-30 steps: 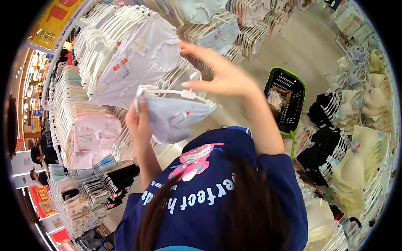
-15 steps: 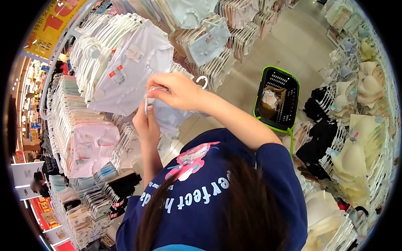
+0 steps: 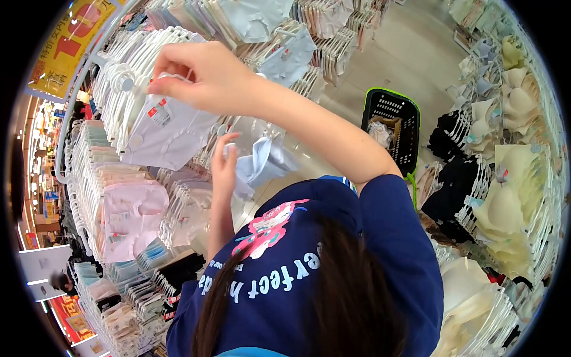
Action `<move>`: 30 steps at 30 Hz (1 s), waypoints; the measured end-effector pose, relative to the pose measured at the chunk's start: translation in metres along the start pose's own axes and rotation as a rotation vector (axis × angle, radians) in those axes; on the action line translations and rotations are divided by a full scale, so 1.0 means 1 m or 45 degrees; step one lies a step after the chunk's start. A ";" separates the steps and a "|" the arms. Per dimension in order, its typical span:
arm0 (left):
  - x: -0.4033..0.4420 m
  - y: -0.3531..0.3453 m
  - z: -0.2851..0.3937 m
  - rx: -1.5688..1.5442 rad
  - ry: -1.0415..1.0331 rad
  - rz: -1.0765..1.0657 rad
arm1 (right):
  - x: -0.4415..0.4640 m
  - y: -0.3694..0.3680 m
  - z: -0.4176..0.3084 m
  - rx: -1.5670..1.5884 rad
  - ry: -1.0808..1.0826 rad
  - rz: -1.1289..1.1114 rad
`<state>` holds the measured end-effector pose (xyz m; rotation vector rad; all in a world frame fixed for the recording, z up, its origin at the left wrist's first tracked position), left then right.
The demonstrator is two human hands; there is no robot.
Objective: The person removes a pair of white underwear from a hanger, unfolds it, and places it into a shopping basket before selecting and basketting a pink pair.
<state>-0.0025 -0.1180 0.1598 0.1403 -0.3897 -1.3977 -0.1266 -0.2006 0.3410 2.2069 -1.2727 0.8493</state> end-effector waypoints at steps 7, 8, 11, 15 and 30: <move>0.000 -0.049 0.023 0.539 -0.302 -0.209 | 0.014 -0.028 -0.013 -0.106 0.037 -0.227; 0.001 -0.052 0.023 0.547 -0.356 -0.158 | 0.016 -0.032 -0.010 -0.123 0.045 -0.248; 0.000 -0.057 0.018 0.486 -0.471 -0.095 | 0.013 -0.034 -0.008 -0.109 0.005 -0.323; -0.001 -0.052 0.011 0.371 -0.293 -0.196 | -0.011 -0.005 -0.023 -0.370 0.310 0.058; -0.014 -0.083 0.000 0.246 -0.232 -0.463 | -0.215 0.048 0.083 -0.146 -0.796 -0.086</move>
Point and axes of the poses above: each hand's wrist, its own x-axis towards the middle knuckle, its own y-axis out of the back of the hand, z = x × y, the point moved 5 cm from there along x, towards the middle knuckle, and after that the axes turned 1 degree about -x, right-handed, at the moved point
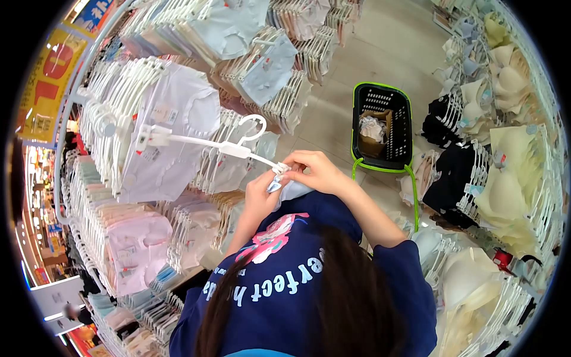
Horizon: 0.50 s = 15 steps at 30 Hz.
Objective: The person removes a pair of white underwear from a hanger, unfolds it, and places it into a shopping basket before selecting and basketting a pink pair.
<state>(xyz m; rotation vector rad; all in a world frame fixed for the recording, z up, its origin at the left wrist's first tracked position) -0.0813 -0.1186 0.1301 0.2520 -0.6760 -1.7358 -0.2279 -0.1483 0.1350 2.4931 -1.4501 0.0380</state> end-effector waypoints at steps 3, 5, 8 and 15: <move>0.000 -0.006 -0.012 0.091 0.089 -0.086 | -0.009 -0.003 0.026 0.179 -0.137 0.057; 0.003 -0.009 -0.015 0.161 0.124 -0.124 | -0.011 -0.008 0.041 0.306 -0.193 0.096; 0.010 -0.012 -0.019 0.244 0.173 -0.157 | -0.013 -0.014 0.064 0.393 -0.225 0.173; 0.017 -0.025 -0.035 0.395 0.243 -0.206 | -0.013 0.001 0.110 0.480 -0.469 0.171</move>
Point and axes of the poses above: each hand's wrist, its own x-axis towards the middle knuckle, its own y-axis out of the back of the hand, z = x × y, the point moved 5 cm from there along x, towards the middle knuckle, and after that the axes turned 1 degree about -x, right-handed, at the moved point
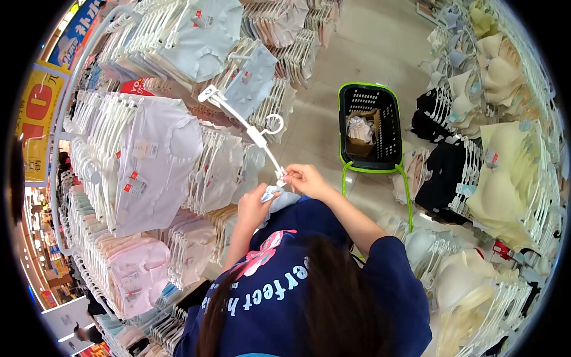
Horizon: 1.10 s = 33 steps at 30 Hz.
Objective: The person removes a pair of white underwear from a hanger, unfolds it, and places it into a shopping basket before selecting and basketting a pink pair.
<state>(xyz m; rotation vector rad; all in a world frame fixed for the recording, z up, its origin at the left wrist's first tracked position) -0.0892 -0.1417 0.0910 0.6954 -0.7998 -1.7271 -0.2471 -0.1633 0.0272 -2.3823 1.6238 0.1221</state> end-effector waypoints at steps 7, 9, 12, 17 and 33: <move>-0.007 0.009 -0.030 -0.018 0.152 0.145 | 0.067 0.143 -0.041 -0.959 0.323 0.300; -0.014 0.012 -0.036 -0.062 0.188 0.188 | 0.095 0.181 -0.069 -1.211 0.381 0.365; -0.027 0.010 -0.051 0.046 0.277 0.203 | 0.143 0.216 -0.086 -1.579 0.399 0.378; -0.051 0.004 -0.066 0.112 0.509 0.192 | 0.220 0.229 -0.112 -1.721 0.518 0.406; -0.077 0.004 -0.075 0.118 0.847 0.308 | 0.357 0.204 -0.124 -1.590 0.807 0.125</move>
Point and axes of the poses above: each hand's wrist, its own x-axis towards the middle knuckle, its own y-axis out of the back of the hand, z = x × y, the point moved 5 cm from there along x, towards the middle knuckle, and after that the axes turned 1 degree about -x, right-handed, at the moved point
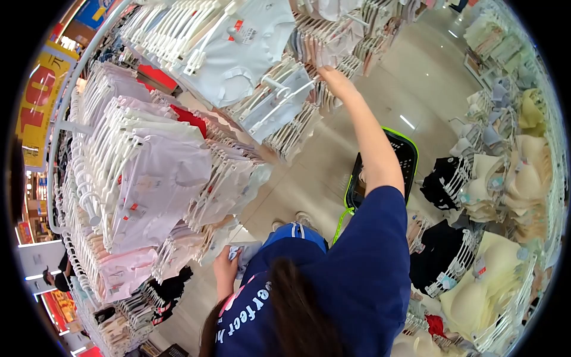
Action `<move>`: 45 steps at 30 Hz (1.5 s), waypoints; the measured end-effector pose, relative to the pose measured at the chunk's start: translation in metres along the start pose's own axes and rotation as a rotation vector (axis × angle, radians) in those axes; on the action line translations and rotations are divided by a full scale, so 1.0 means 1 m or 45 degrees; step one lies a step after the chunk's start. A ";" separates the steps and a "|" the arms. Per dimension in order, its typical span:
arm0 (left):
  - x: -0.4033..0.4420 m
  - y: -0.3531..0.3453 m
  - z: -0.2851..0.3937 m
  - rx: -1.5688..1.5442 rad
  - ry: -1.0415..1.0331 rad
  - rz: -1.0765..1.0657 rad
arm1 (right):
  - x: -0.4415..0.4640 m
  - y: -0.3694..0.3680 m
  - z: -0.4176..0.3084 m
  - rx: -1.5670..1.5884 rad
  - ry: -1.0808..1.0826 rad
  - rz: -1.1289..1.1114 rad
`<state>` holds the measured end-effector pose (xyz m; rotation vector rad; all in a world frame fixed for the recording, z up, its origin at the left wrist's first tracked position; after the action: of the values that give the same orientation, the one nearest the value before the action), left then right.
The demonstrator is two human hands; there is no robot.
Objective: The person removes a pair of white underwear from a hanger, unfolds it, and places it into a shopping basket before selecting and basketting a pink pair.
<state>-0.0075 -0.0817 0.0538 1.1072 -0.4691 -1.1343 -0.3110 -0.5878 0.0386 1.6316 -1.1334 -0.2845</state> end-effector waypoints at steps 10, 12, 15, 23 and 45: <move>0.008 0.010 0.017 -0.290 0.028 0.072 | -0.020 0.000 0.031 -0.084 -0.173 0.058; 0.016 0.013 0.031 -0.329 -0.017 0.057 | -0.005 -0.008 0.025 -0.098 -0.166 0.039; 0.028 0.023 0.049 -0.318 -0.084 0.084 | 0.018 -0.012 0.017 -0.103 -0.160 -0.024; 0.030 0.042 0.079 -0.451 -0.233 0.197 | 0.047 -0.026 -0.001 -0.055 -0.056 -0.144; 0.038 0.129 0.254 -0.788 -1.194 0.317 | -0.184 0.084 -0.312 1.372 -0.307 0.085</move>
<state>-0.1291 -0.2306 0.2672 -0.0746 -0.8664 -1.3995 -0.2397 -0.2470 0.1691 2.5178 -1.6685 0.2448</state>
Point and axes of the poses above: each hand's wrist, its own x-axis towards the middle knuckle, its own y-axis out of the back of the hand, z = x × y, the point moved 5 cm from there along x, towards the middle knuckle, and after that the axes turned 1 degree about -x, right-handed, at the moved point
